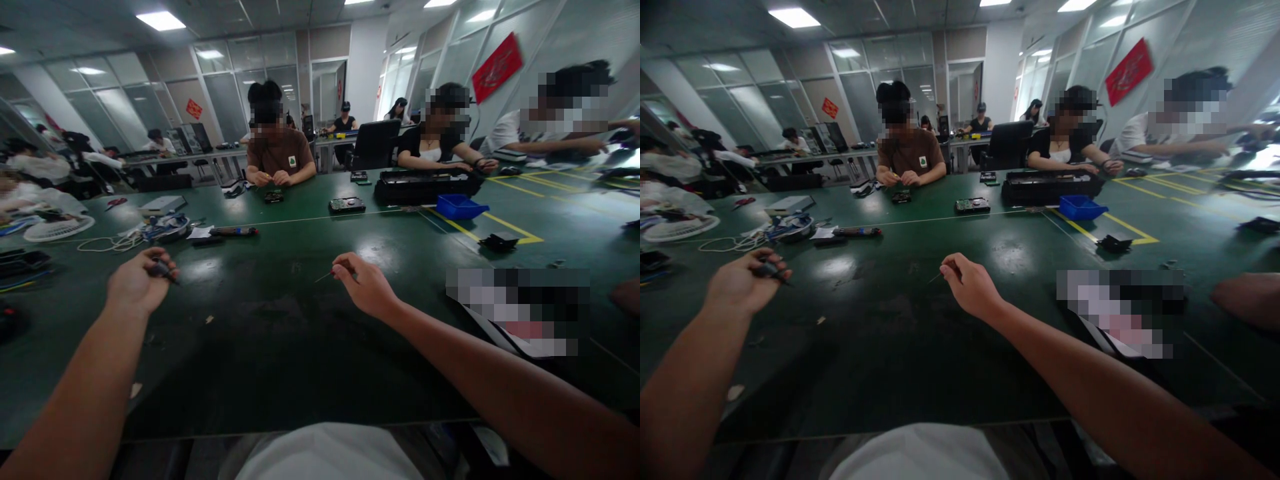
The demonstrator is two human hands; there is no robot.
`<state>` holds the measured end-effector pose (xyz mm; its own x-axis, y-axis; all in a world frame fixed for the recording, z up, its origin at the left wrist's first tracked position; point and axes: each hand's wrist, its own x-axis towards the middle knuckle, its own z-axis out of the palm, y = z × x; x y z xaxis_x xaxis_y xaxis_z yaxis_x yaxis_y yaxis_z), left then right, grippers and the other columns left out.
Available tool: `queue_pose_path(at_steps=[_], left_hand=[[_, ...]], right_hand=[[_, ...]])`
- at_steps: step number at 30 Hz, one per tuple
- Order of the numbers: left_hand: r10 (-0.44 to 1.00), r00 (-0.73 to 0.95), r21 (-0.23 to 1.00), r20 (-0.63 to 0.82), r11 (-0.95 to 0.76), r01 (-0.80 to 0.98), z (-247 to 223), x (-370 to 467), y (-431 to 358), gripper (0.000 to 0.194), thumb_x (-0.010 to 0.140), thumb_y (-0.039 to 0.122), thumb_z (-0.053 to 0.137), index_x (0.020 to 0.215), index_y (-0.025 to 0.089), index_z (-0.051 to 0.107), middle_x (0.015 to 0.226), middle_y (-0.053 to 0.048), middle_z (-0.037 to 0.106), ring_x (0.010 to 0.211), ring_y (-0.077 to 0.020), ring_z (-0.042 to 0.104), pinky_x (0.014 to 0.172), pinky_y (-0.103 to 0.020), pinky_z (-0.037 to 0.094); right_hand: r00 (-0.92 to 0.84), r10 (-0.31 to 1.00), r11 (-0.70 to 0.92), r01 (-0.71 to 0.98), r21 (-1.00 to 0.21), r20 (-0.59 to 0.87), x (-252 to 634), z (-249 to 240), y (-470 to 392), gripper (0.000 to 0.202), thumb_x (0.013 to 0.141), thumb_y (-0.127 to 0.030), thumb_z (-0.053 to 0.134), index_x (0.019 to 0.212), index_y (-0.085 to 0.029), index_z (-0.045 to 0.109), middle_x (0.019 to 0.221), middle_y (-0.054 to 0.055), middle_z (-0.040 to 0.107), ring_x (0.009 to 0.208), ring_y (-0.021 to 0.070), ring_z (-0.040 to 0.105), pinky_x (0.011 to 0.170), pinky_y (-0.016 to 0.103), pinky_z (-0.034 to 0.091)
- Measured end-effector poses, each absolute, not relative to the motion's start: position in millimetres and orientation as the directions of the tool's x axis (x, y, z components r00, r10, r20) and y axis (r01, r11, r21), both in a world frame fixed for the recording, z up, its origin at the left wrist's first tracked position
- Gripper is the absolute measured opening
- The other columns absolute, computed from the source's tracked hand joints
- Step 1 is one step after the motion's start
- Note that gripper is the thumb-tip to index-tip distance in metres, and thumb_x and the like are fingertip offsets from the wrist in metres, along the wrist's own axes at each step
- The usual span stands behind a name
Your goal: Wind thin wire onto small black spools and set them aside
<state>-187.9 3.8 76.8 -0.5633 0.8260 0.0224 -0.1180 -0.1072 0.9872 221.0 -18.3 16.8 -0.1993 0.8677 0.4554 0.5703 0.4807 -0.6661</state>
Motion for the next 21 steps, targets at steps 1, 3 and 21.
queue_pose_path(at_steps=[1,3,21], left_hand=[[0.86,-0.51,0.976,-0.016,-0.098,-0.196,77,-170,8,0.024,0.057,0.004,0.044,0.078,0.014,0.049,0.069,-0.002,0.046,0.062,-0.0148,0.047,0.061,-0.029,0.043],[0.907,-0.421,0.96,-0.013,-0.106,-0.259,79,-134,15,0.026,0.056,0.004,0.044,0.079,0.014,0.052,0.07,-0.002,0.047,0.062,-0.0141,0.047,0.061,-0.028,0.043],[0.924,0.313,0.86,0.221,-0.336,0.385,3,11,13,0.03,0.08,0.015,0.038,0.105,0.019,0.053,0.079,0.0,0.057,0.077,-0.0171,0.052,0.077,-0.032,0.039]], right_hand=[[-0.196,0.867,0.48,0.569,-0.667,0.458,221,17,-18,0.014,0.097,-0.03,0.05,0.097,-0.021,0.061,0.084,0.004,0.072,0.076,0.0182,0.067,0.068,0.03,0.046],[-0.19,0.866,0.481,0.565,-0.67,0.462,221,18,-18,0.014,0.097,-0.031,0.051,0.097,-0.021,0.061,0.083,0.003,0.072,0.075,0.0178,0.066,0.067,0.029,0.046],[-0.155,0.851,0.494,0.559,-0.666,0.502,221,21,-22,0.02,0.095,-0.03,0.054,0.108,-0.018,0.066,0.081,0.003,0.073,0.074,0.0174,0.068,0.068,0.03,0.048]])
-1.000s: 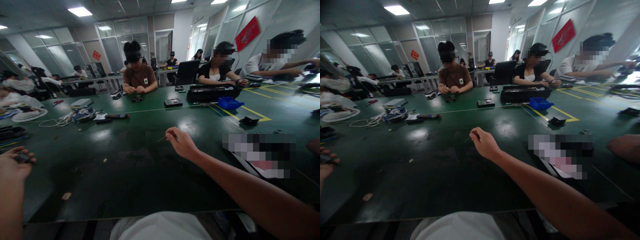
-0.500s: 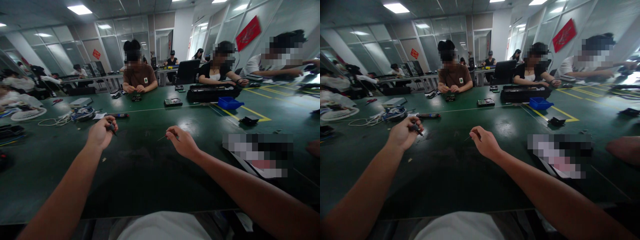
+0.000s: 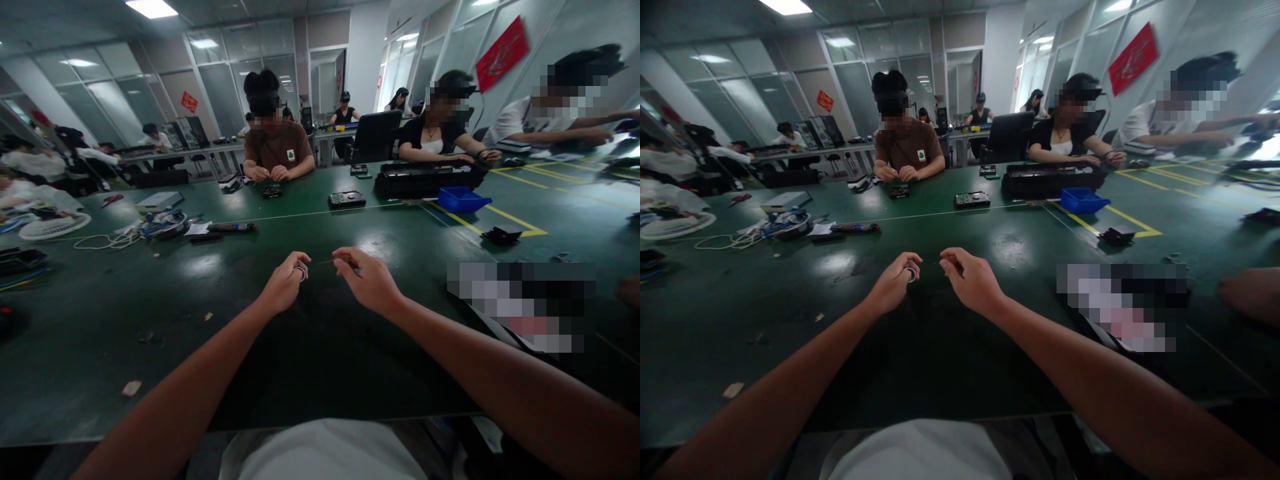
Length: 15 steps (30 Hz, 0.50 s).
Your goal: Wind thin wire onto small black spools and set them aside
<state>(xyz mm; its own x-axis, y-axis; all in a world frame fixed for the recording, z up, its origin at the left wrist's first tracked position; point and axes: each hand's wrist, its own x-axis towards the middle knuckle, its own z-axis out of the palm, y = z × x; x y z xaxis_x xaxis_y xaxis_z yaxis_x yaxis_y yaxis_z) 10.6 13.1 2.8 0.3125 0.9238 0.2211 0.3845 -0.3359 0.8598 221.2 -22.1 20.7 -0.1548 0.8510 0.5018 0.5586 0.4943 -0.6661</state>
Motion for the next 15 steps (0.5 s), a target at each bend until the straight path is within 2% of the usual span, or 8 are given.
queue_pose_path(at_steps=[4,8,12,15], left_hand=[[0.893,0.373,0.817,0.251,-0.402,0.413,-1,5,9,0.032,0.078,0.016,0.044,0.109,0.019,0.051,0.089,-0.002,0.057,0.086,-0.018,0.054,0.084,-0.034,0.042],[0.876,0.382,0.735,0.293,-0.462,0.496,-7,5,6,0.053,0.072,0.01,0.056,0.123,0.016,0.043,0.109,-0.008,0.057,0.099,-0.0199,0.055,0.094,-0.037,0.043],[0.907,0.276,0.725,0.318,-0.42,0.545,-15,5,10,0.032,0.083,0.014,0.057,0.115,0.016,0.051,0.107,-0.009,0.061,0.098,-0.0202,0.059,0.093,-0.038,0.047],[0.884,0.299,0.701,0.359,-0.467,0.539,-15,2,13,0.03,0.082,0.015,0.064,0.112,0.018,0.059,0.111,-0.007,0.063,0.104,-0.0212,0.059,0.098,-0.039,0.046]], right_hand=[[-0.146,0.831,0.514,0.574,-0.638,0.538,221,24,-25,0.02,0.094,-0.036,0.058,0.094,-0.019,0.069,0.076,0.003,0.071,0.067,0.0169,0.065,0.063,0.029,0.046],[-0.117,0.795,0.565,0.499,-0.657,0.595,223,23,-27,0.02,0.095,-0.033,0.056,0.103,-0.019,0.068,0.084,0.004,0.073,0.074,0.0171,0.068,0.069,0.03,0.049],[-0.137,0.779,0.603,0.432,-0.671,0.612,225,20,-28,0.024,0.097,-0.031,0.054,0.114,-0.019,0.065,0.092,0.005,0.075,0.083,0.0179,0.071,0.075,0.031,0.052],[-0.185,0.771,0.621,0.428,-0.657,0.609,224,19,-28,0.023,0.097,-0.03,0.054,0.114,-0.019,0.064,0.096,0.006,0.076,0.088,0.0184,0.072,0.079,0.032,0.052]])
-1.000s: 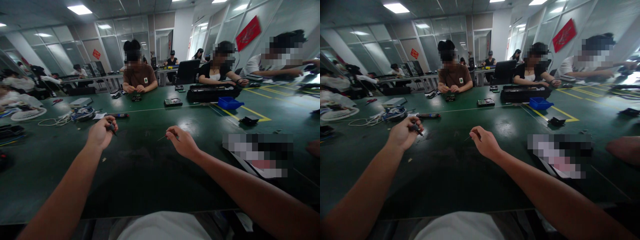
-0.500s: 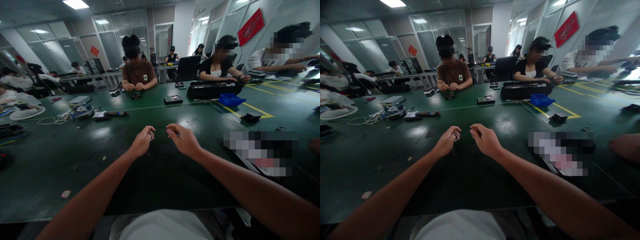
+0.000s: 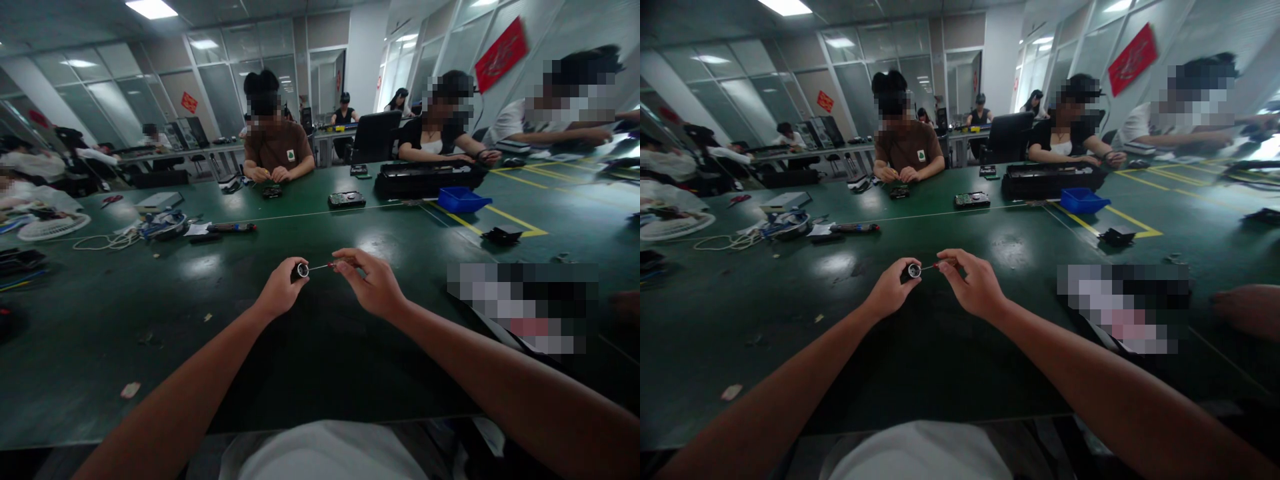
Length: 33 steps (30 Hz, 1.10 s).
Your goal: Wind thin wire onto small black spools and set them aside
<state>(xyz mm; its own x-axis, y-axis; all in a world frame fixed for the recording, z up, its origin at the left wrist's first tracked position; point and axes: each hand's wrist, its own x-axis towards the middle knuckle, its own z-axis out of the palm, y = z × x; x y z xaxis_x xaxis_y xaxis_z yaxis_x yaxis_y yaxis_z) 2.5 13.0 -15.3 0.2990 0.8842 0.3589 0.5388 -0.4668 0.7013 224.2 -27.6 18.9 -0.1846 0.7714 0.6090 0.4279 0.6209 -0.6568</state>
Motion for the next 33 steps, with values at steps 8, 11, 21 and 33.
queue_pose_path(at_steps=[8,11,21,33], left_hand=[[0.874,0.326,0.677,0.36,-0.485,0.553,-15.4,-0.9,14.2,0.041,0.086,0.019,0.068,0.126,0.022,0.059,0.128,-0.008,0.064,0.121,-0.0243,0.057,0.112,-0.047,0.036],[0.881,0.31,0.677,0.356,-0.472,0.565,-15.8,-1.7,14.8,0.041,0.085,0.019,0.069,0.125,0.02,0.061,0.128,-0.009,0.064,0.12,-0.0243,0.058,0.109,-0.045,0.039],[0.877,0.335,0.671,0.345,-0.48,0.565,-12.7,-3.0,12.7,0.038,0.085,0.022,0.07,0.123,0.025,0.065,0.123,-0.005,0.068,0.115,-0.0242,0.06,0.106,-0.043,0.042],[0.864,0.372,0.645,0.34,-0.502,0.576,-13.0,-3.8,11.5,0.038,0.085,0.024,0.07,0.122,0.027,0.066,0.12,-0.006,0.068,0.111,-0.0243,0.06,0.102,-0.042,0.043]], right_hand=[[-0.18,0.825,0.549,0.482,-0.683,0.536,222.2,18.8,-24.6,0.021,0.095,-0.03,0.054,0.109,-0.02,0.066,0.093,0.006,0.076,0.086,0.0206,0.071,0.075,0.033,0.051],[-0.169,0.828,0.541,0.493,-0.681,0.535,222.6,18.6,-23.5,0.02,0.095,-0.031,0.054,0.107,-0.021,0.067,0.091,0.005,0.076,0.084,0.0207,0.07,0.074,0.033,0.05],[-0.126,0.835,0.511,0.536,-0.672,0.535,222.0,22.2,-24.3,0.022,0.094,-0.038,0.058,0.094,-0.02,0.07,0.077,0.002,0.072,0.069,0.0164,0.065,0.065,0.029,0.045],[-0.23,0.822,0.557,0.52,-0.648,0.522,223.6,24.7,-26.6,0.015,0.093,-0.026,0.054,0.101,-0.021,0.065,0.09,0.005,0.074,0.078,0.0172,0.068,0.066,0.028,0.047]])
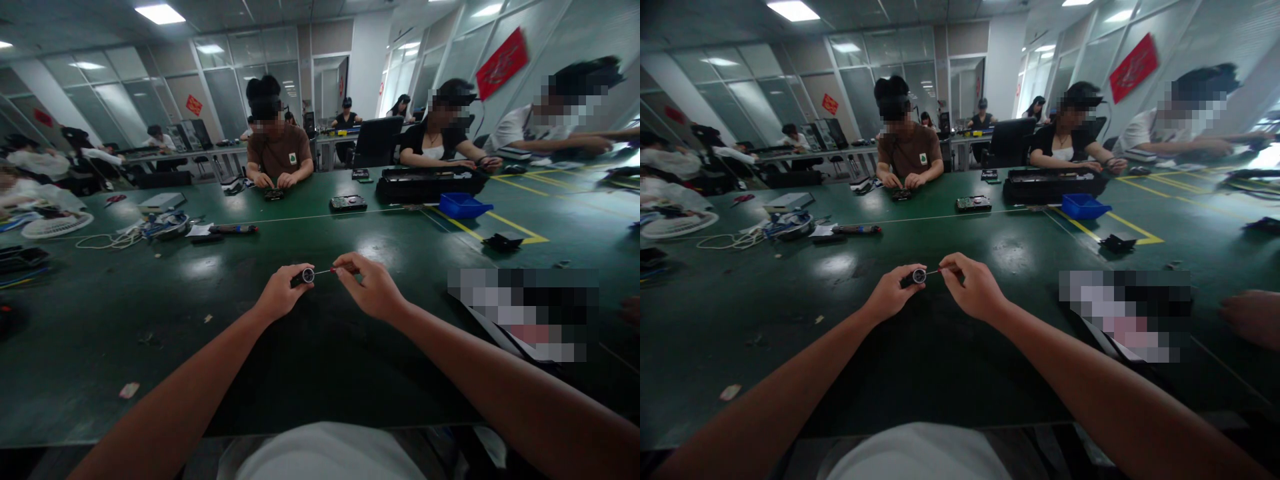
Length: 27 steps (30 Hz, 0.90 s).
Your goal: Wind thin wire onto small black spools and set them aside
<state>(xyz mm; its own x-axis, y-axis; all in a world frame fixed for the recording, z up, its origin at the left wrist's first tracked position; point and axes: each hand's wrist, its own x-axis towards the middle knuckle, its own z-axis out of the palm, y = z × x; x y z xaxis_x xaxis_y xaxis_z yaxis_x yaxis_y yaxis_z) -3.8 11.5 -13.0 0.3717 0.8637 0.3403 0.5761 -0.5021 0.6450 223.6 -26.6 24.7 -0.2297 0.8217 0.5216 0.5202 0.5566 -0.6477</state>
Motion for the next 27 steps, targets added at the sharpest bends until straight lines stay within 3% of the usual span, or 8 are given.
queue_pose_path(at_steps=[7,11,14,20,27], left_hand=[[0.865,0.383,0.635,0.325,-0.5,0.589,-12.3,-3.3,10.3,0.038,0.085,0.025,0.07,0.122,0.027,0.066,0.114,-0.006,0.069,0.106,-0.0244,0.061,0.096,-0.042,0.045],[0.861,0.377,0.631,0.341,-0.506,0.587,-13.8,-4.0,11.5,0.038,0.085,0.025,0.07,0.122,0.027,0.066,0.115,-0.006,0.069,0.107,-0.0239,0.061,0.098,-0.041,0.044],[0.863,0.36,0.635,0.354,-0.505,0.585,-15.6,-5.0,13.2,0.038,0.084,0.024,0.071,0.122,0.027,0.066,0.118,-0.005,0.068,0.11,-0.0237,0.06,0.099,-0.041,0.043],[0.851,0.39,0.625,0.352,-0.524,0.579,-15.8,-5.3,13.3,0.038,0.085,0.026,0.07,0.122,0.026,0.066,0.115,-0.006,0.069,0.106,-0.0239,0.061,0.098,-0.042,0.044],[0.86,0.396,0.631,0.323,-0.507,0.588,-13.5,-4.1,11.3,0.037,0.084,0.025,0.071,0.121,0.028,0.066,0.112,-0.005,0.07,0.105,-0.0236,0.062,0.104,-0.045,0.04]], right_hand=[[-0.214,0.867,0.483,0.583,-0.653,0.451,224.5,25.1,-24.0,0.031,0.1,-0.038,0.045,0.094,-0.02,0.069,0.056,-0.003,0.06,0.05,0.0127,0.056,0.055,0.026,0.04],[-0.239,0.839,0.526,0.588,-0.615,0.489,222.8,22.6,-23.3,0.027,0.096,-0.027,0.048,0.118,-0.018,0.063,0.083,0.004,0.073,0.069,0.0164,0.065,0.066,0.029,0.047],[-0.257,0.816,0.554,0.605,-0.572,0.518,222.4,21.6,-23.2,0.028,0.093,-0.021,0.05,0.117,-0.018,0.063,0.1,0.009,0.073,0.088,0.0199,0.067,0.077,0.032,0.048],[-0.241,0.872,0.477,0.613,-0.63,0.425,225.0,26.2,-21.5,0.037,0.101,-0.037,0.04,0.104,-0.019,0.072,0.063,0.0,0.065,0.058,0.0156,0.061,0.058,0.028,0.043],[-0.254,0.871,0.481,0.61,-0.629,0.42,224.1,25.2,-22.4,0.033,0.096,-0.03,0.05,0.126,-0.019,0.06,0.071,0.001,0.068,0.061,0.0163,0.062,0.06,0.029,0.044]])
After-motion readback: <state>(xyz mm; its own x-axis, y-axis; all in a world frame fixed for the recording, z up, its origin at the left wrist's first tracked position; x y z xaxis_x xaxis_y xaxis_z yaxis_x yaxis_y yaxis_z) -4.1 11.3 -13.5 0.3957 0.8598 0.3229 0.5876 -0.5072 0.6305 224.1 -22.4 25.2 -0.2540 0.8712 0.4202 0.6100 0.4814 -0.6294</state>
